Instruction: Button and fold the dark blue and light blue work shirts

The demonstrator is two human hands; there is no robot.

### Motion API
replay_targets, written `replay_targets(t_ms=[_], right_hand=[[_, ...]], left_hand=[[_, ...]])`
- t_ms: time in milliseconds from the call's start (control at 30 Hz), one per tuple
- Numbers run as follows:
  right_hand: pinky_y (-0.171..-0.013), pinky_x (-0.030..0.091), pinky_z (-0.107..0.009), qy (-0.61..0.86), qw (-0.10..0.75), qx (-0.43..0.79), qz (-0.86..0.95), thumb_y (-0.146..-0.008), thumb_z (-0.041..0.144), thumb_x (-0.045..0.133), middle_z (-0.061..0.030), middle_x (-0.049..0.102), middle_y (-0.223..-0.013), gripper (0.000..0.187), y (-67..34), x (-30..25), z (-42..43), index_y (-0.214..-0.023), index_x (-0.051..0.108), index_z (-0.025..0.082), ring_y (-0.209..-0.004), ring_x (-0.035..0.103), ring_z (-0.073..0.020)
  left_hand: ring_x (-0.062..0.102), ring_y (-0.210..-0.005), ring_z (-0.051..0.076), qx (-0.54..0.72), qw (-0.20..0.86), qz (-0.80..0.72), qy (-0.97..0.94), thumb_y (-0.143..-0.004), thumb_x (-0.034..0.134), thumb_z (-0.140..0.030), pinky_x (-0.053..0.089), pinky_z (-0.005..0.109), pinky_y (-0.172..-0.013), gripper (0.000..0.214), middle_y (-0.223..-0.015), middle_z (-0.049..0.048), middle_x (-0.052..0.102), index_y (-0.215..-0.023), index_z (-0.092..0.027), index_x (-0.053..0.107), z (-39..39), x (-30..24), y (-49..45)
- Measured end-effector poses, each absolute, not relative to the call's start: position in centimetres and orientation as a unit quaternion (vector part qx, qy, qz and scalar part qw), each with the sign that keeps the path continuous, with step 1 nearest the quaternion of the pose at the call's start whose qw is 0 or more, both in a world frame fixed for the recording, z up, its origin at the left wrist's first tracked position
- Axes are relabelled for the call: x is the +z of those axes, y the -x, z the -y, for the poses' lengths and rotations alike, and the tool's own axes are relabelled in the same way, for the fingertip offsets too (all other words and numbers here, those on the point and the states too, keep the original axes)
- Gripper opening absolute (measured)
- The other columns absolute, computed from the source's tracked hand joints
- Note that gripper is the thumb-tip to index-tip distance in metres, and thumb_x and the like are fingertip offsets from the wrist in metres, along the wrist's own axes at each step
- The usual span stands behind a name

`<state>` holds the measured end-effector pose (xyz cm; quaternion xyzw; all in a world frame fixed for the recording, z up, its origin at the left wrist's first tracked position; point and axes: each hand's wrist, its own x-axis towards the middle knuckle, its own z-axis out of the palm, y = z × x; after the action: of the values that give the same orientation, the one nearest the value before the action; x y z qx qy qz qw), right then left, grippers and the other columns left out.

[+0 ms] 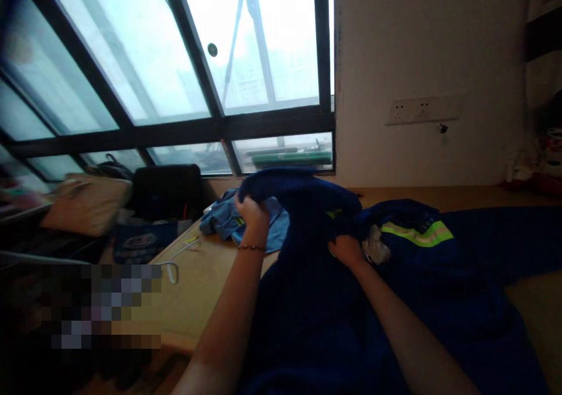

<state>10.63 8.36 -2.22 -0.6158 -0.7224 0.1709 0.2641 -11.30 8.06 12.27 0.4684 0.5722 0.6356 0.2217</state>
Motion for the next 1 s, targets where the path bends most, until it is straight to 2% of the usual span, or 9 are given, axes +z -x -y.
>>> replay_targets(t_ms=[100,200,333,433,567,633,700,867,1000], right_hand=[[-0.070,0.041,-0.031,0.604,0.199,0.085,0.767,-0.080,0.030,0.049,-0.0131,0.064,-0.088,0.021,-10.4,-3.0,-8.9,-0.082,0.064,0.016,-0.081,0.059,-0.0231],[-0.071,0.040,-0.030,0.577,0.204,0.042,0.790,-0.082,0.031,0.044,-0.0125,0.064,-0.091,0.025,-10.6,-3.2,-9.3,-0.087,0.063,0.015,-0.081,0.059,-0.0224],[-0.072,0.040,-0.030,0.564,0.229,0.052,0.792,-0.082,0.029,0.042,-0.0131,0.064,-0.088,0.025,-10.9,-3.5,-9.7,-0.087,0.062,0.014,-0.079,0.059,-0.0221],[-0.073,0.041,-0.031,0.564,0.298,0.086,0.766,-0.080,0.026,0.044,-0.0125,0.064,-0.081,0.022,-11.2,-4.1,-10.3,-0.083,0.062,0.013,-0.077,0.059,-0.0218],[-0.096,0.030,-0.041,0.588,0.378,0.045,0.713,-0.067,0.024,0.056,-0.0183,0.059,-0.102,0.031,-11.8,-4.4,-11.0,-0.094,0.061,0.008,-0.108,0.046,-0.0298],[-0.103,0.019,-0.044,0.569,0.406,0.025,0.715,-0.061,0.021,0.059,-0.0168,0.047,-0.123,0.050,-12.3,-4.2,-11.2,-0.109,0.056,0.008,-0.123,0.029,-0.0307],[-0.105,0.019,-0.042,0.505,0.414,0.057,0.755,-0.061,0.018,0.056,-0.0117,0.040,-0.132,0.057,-13.0,-3.7,-11.4,-0.117,0.052,0.012,-0.127,0.025,-0.0265],[-0.097,0.034,-0.032,0.454,0.409,0.107,0.784,-0.071,0.012,0.041,-0.0053,0.060,-0.107,0.035,-15.9,-1.8,-11.8,-0.096,0.064,0.018,-0.106,0.048,-0.0169],[-0.092,0.034,-0.036,0.641,0.375,-0.048,0.668,-0.073,0.012,0.045,-0.0133,0.059,-0.100,0.027,-19.1,-1.2,-11.6,-0.092,0.063,0.011,-0.103,0.047,-0.0228]], left_hand=[[0.040,-0.120,0.023,0.689,0.141,-0.640,-0.309,-0.088,0.032,-0.026,0.037,0.040,-0.094,0.046,-0.129,0.0204,0.039,-0.128,-0.004,0.026,-9.1,11.9,15.0],[0.025,-0.128,0.027,0.688,0.081,-0.662,-0.285,-0.082,0.048,-0.032,0.026,0.039,-0.102,0.067,-0.140,0.0246,0.017,-0.132,-0.002,0.015,-9.1,10.7,13.5],[0.033,-0.124,0.022,0.567,0.082,-0.574,-0.584,-0.079,0.049,-0.017,0.023,0.031,-0.105,0.043,-0.130,0.0156,0.041,-0.121,-0.010,0.043,-9.3,7.3,6.1],[0.041,-0.119,0.023,0.438,0.146,-0.526,-0.714,-0.082,0.043,-0.024,0.029,0.033,-0.102,0.042,-0.125,0.0190,0.047,-0.120,-0.007,0.045,-10.4,3.1,1.2],[0.048,-0.111,0.022,0.336,0.229,-0.472,-0.782,-0.085,0.040,-0.036,0.033,0.034,-0.097,0.041,-0.119,0.0135,0.054,-0.117,-0.013,0.051,-12.0,-1.7,-0.5],[0.050,-0.109,0.022,0.353,0.238,-0.465,-0.776,-0.082,0.045,-0.040,0.034,0.033,-0.096,0.043,-0.118,0.0121,0.056,-0.115,-0.014,0.053,-12.5,-2.8,0.0],[0.053,-0.102,0.022,0.384,0.258,-0.454,-0.761,-0.078,0.051,-0.040,0.038,0.032,-0.092,0.041,-0.111,0.0110,0.060,-0.109,-0.014,0.057,-12.9,-3.2,0.5],[0.058,-0.079,0.019,0.471,0.325,-0.452,-0.685,-0.075,0.052,-0.033,0.044,0.028,-0.075,0.024,-0.079,0.0052,0.065,-0.079,-0.013,0.065,-13.5,-3.0,1.4],[0.057,-0.079,0.017,0.549,0.321,-0.520,-0.570,-0.079,0.043,-0.029,0.045,0.027,-0.074,0.028,-0.082,0.0059,0.064,-0.088,-0.011,0.061,-14.0,-2.7,2.2]])
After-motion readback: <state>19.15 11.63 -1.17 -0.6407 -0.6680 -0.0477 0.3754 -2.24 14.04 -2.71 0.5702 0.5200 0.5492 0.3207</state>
